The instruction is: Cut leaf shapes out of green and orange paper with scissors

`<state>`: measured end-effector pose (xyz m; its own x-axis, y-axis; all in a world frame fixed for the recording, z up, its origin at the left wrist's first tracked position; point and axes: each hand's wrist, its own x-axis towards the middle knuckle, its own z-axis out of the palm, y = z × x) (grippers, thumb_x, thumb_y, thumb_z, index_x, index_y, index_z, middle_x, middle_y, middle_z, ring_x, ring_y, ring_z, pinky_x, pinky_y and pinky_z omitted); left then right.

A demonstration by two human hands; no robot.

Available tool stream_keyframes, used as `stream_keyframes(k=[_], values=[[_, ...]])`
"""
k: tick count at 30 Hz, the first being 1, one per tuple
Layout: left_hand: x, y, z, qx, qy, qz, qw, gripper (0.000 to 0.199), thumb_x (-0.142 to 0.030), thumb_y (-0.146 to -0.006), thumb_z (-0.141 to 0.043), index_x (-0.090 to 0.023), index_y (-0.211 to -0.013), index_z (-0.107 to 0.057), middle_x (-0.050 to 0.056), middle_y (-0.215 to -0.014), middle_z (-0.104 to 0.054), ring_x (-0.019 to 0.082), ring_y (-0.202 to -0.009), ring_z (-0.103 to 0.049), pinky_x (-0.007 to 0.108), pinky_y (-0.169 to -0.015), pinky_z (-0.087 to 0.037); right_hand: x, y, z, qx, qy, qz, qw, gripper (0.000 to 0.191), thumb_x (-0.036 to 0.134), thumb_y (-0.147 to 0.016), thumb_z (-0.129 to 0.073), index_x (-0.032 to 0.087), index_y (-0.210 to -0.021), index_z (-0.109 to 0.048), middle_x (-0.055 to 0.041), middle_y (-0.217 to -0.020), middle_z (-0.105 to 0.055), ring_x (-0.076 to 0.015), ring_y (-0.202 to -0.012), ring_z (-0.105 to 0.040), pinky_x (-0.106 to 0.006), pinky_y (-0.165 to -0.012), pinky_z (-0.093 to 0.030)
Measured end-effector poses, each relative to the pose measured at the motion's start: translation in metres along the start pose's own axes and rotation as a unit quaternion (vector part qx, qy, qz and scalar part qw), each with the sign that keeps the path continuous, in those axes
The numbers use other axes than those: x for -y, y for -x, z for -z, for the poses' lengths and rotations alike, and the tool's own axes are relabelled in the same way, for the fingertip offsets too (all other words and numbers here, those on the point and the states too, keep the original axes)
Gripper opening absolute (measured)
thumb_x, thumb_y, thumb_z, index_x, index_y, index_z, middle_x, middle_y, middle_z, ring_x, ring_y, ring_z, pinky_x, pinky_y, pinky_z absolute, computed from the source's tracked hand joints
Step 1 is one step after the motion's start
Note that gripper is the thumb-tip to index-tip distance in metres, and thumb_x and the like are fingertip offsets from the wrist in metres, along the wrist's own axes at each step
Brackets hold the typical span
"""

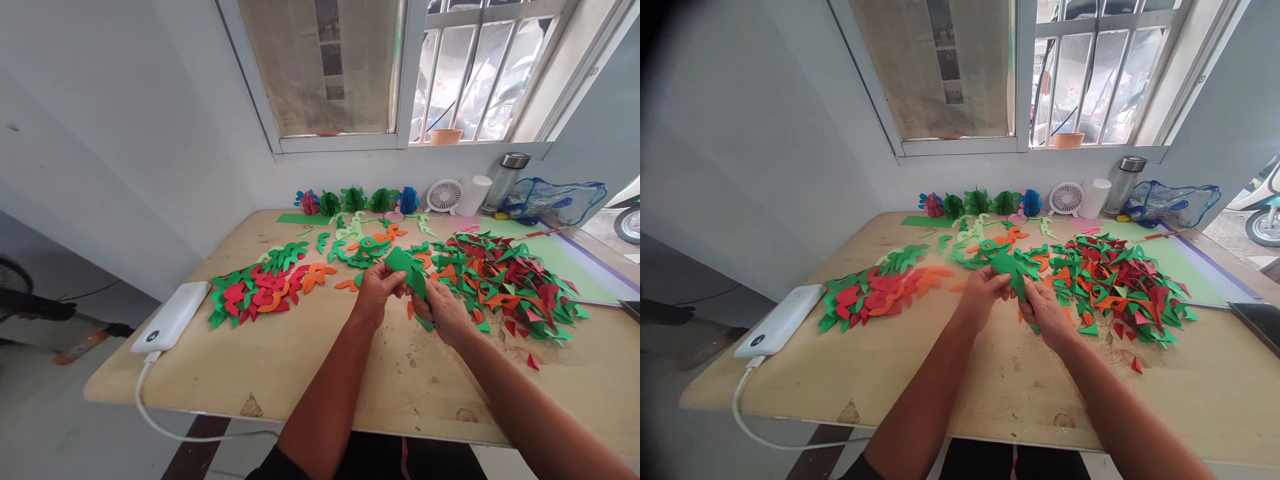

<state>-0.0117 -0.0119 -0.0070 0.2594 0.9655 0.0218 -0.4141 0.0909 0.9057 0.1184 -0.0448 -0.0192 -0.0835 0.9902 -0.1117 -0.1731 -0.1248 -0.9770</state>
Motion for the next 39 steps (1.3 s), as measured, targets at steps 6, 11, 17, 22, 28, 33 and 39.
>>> stream_keyframes(k=[6, 11, 17, 22, 28, 33, 39], values=[[-0.0014, 0.0015, -0.0036, -0.020, -0.012, -0.013, 1.000, 0.017, -0.026, -0.064, -0.069, -0.017, -0.060, -0.055, -0.002, -0.049, -0.055, 0.009, -0.047, -0.047, 0.026, -0.052, -0.035, -0.0022, -0.0006, 0.0004, 0.003, -0.005, 0.013, 1.000, 0.048, 0.065, -0.074, -0.064, 0.019, -0.067, -0.053, 0.0089, -0.044, -0.031, -0.0049, -0.037, -0.018, -0.020, -0.034, -0.013], [0.0010, 0.0011, -0.0047, -0.029, -0.017, -0.017, 0.999, 0.015, -0.026, -0.064, -0.069, -0.016, -0.063, -0.058, -0.001, -0.050, -0.056, 0.010, -0.047, -0.047, 0.026, -0.052, -0.035, -0.0034, -0.0007, 0.0006, -0.002, -0.002, 0.021, 1.000, 0.047, 0.063, -0.077, -0.062, 0.018, -0.066, -0.054, 0.0086, -0.044, -0.030, -0.0051, -0.037, -0.019, -0.020, -0.034, -0.014], [0.0003, 0.0010, -0.0057, -0.037, -0.025, -0.024, 0.999, 0.016, -0.027, -0.063, -0.068, -0.017, -0.060, -0.055, -0.002, -0.048, -0.055, 0.009, -0.045, -0.047, 0.025, -0.050, -0.035, -0.0037, -0.0009, 0.0009, -0.001, -0.011, 0.016, 1.000, 0.051, 0.067, -0.076, -0.061, 0.018, -0.063, -0.050, 0.0082, -0.044, -0.030, -0.0050, -0.038, -0.018, -0.019, -0.034, -0.014], [-0.0006, 0.0016, -0.0066, -0.042, -0.029, -0.027, 0.998, 0.015, -0.026, -0.064, -0.066, -0.016, -0.061, -0.055, -0.002, -0.047, -0.055, 0.009, -0.045, -0.048, 0.024, -0.049, -0.035, -0.0053, -0.0018, 0.0024, 0.007, -0.006, 0.028, 1.000, 0.053, 0.067, -0.076, -0.061, 0.019, -0.061, -0.047, 0.0086, -0.044, -0.028, -0.0046, -0.038, -0.018, -0.019, -0.033, -0.015], [-0.0016, 0.0026, -0.0072, -0.042, -0.023, -0.024, 0.999, 0.015, -0.026, -0.063, -0.068, -0.016, -0.062, -0.057, -0.002, -0.048, -0.056, 0.008, -0.045, -0.047, 0.024, -0.050, -0.035, -0.0068, -0.0026, 0.0020, -0.007, -0.020, 0.025, 0.999, 0.051, 0.066, -0.074, -0.064, 0.018, -0.064, -0.051, 0.0089, -0.044, -0.029, -0.0043, -0.038, -0.018, -0.019, -0.035, -0.014], [-0.0005, 0.0026, -0.0077, -0.048, -0.016, -0.012, 0.999, 0.014, -0.025, -0.062, -0.069, -0.015, -0.064, -0.059, -0.001, -0.052, -0.058, 0.009, -0.047, -0.048, 0.024, -0.050, -0.036, -0.0073, -0.0021, -0.0013, -0.022, -0.026, 0.031, 0.999, 0.049, 0.065, -0.075, -0.064, 0.018, -0.067, -0.054, 0.0091, -0.043, -0.031, -0.0045, -0.038, -0.018, -0.019, -0.035, -0.013], [0.0018, 0.0018, -0.0078, -0.044, -0.009, -0.017, 0.999, 0.016, -0.026, -0.062, -0.069, -0.014, -0.064, -0.059, -0.001, -0.051, -0.057, 0.008, -0.047, -0.048, 0.023, -0.049, -0.035, -0.0087, -0.0013, -0.0049, -0.027, -0.027, 0.046, 0.998, 0.051, 0.066, -0.075, -0.063, 0.018, -0.064, -0.051, 0.0092, -0.042, -0.031, -0.0042, -0.037, -0.019, -0.019, -0.035, -0.014]])
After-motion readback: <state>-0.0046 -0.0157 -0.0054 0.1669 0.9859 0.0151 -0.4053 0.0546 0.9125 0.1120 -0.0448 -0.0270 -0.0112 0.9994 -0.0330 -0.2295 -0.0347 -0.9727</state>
